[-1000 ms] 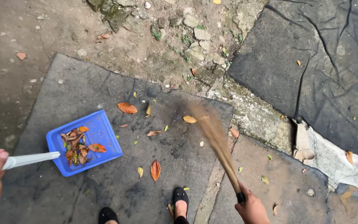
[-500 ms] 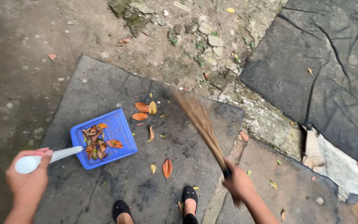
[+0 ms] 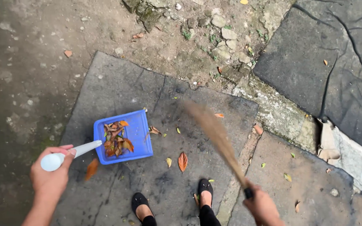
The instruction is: Sweep dry leaves into a dustpan and then transfer them into a green plastic basket.
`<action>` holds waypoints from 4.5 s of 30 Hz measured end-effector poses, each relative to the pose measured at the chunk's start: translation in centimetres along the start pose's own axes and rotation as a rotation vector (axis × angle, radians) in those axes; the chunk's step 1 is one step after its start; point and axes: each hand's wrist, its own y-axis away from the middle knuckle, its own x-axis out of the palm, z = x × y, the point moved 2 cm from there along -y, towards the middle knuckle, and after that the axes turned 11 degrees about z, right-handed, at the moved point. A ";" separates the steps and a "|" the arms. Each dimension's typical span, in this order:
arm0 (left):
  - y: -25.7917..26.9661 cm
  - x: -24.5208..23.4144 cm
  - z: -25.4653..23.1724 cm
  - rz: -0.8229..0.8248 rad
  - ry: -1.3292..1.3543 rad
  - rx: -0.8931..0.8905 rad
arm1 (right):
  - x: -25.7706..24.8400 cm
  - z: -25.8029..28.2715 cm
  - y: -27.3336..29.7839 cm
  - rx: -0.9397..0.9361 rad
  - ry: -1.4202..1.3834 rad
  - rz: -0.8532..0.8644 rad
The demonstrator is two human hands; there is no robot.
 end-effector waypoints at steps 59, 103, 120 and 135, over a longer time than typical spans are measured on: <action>7.3 -7.5 2.5 0.590 -0.097 0.424 | 48.1 4.0 23.0 0.576 -0.784 -0.270; 7.5 6.7 3.2 0.938 -0.304 0.515 | 68.4 13.8 38.1 0.511 -0.985 -0.018; 8.0 6.5 3.1 0.947 -0.211 0.491 | 46.7 19.7 33.2 0.332 -0.700 0.087; -1.0 -2.3 1.3 1.069 -0.156 0.567 | 53.3 36.0 36.9 0.333 -0.985 -0.223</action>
